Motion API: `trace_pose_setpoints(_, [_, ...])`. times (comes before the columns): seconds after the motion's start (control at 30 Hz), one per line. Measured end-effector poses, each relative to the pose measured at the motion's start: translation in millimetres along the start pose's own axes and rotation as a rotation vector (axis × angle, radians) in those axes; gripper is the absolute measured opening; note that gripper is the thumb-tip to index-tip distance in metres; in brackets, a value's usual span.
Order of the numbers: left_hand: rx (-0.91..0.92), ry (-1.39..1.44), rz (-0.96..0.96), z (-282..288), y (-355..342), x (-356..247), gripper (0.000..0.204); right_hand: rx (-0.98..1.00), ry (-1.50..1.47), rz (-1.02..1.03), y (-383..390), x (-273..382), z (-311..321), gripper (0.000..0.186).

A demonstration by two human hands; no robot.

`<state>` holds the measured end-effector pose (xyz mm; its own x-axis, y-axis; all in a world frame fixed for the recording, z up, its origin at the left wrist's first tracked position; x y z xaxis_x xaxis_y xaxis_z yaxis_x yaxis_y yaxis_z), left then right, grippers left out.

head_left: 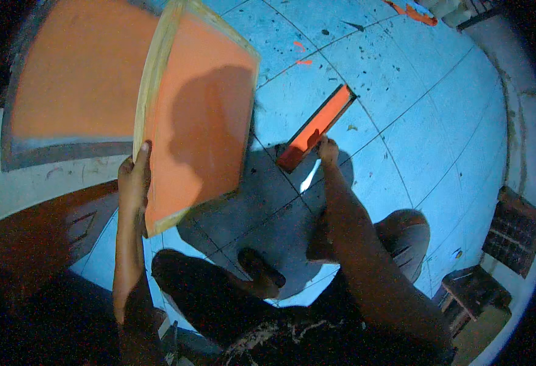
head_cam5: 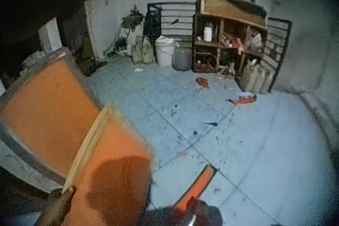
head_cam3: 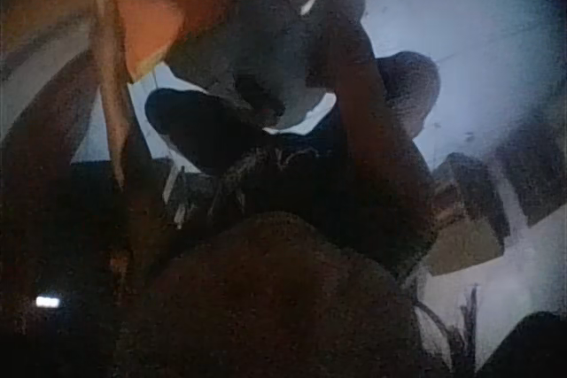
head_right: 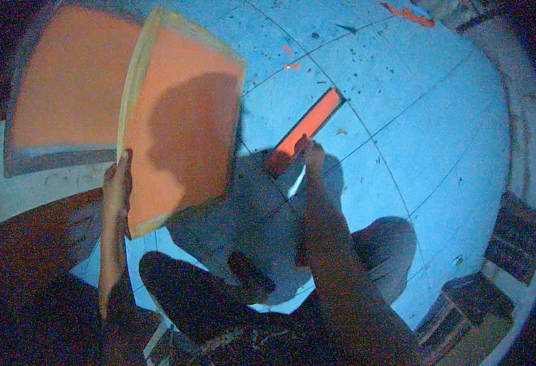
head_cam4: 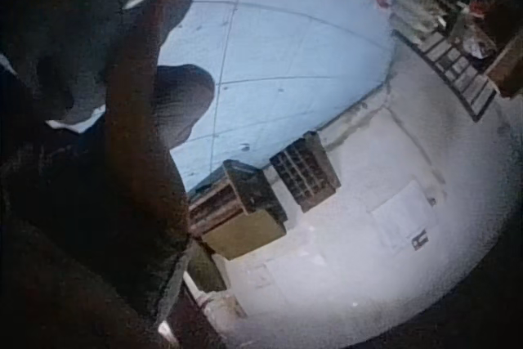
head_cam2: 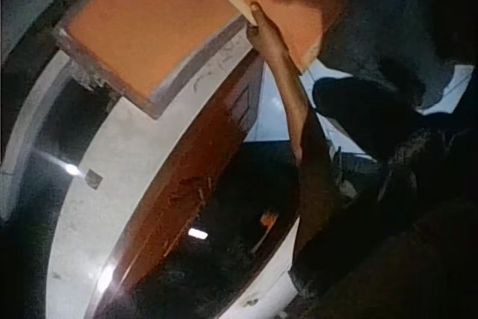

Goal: The person handles screen printing frames and a squeegee, then wipes the edge of a frame with a cloth.

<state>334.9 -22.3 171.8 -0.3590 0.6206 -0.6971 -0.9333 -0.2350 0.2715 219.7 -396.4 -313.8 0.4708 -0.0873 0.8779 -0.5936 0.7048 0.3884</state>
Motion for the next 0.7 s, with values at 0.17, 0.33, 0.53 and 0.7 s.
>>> trace_pose_setpoints(0.17, [0.024, 0.019, -0.024, -12, -19, 14, 0.045, -0.076, 0.166, 0.045, 10, 33, 8, 0.039])
trace_pose_setpoints(0.33, [0.104, -0.028, -0.062, -17, -24, 11, 0.047, -0.100, 0.025, 0.140, 43, 78, 17, 0.037])
trace_pose_setpoints(0.53, [0.176, -0.069, -0.108, -27, -35, 13, 0.046, -0.126, 0.527, 0.005, 39, 100, 8, 0.030])
trace_pose_setpoints(0.7, [0.172, -0.108, -0.112, -29, -39, 12, 0.047, -0.233, 0.444, -0.127, 42, 103, 19, 0.028])
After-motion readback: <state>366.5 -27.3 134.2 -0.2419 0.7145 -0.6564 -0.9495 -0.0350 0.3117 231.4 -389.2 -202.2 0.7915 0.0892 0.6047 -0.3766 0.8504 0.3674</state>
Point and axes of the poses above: each hand's wrist, its own y-axis away from the middle knuckle, its own z-axis out of the back of the hand, x = y × z, the point moved 3 cm from there along -y, towards the middle knuckle, and after that the axes turned 4 degrees about -y, right-handed, at the moved point
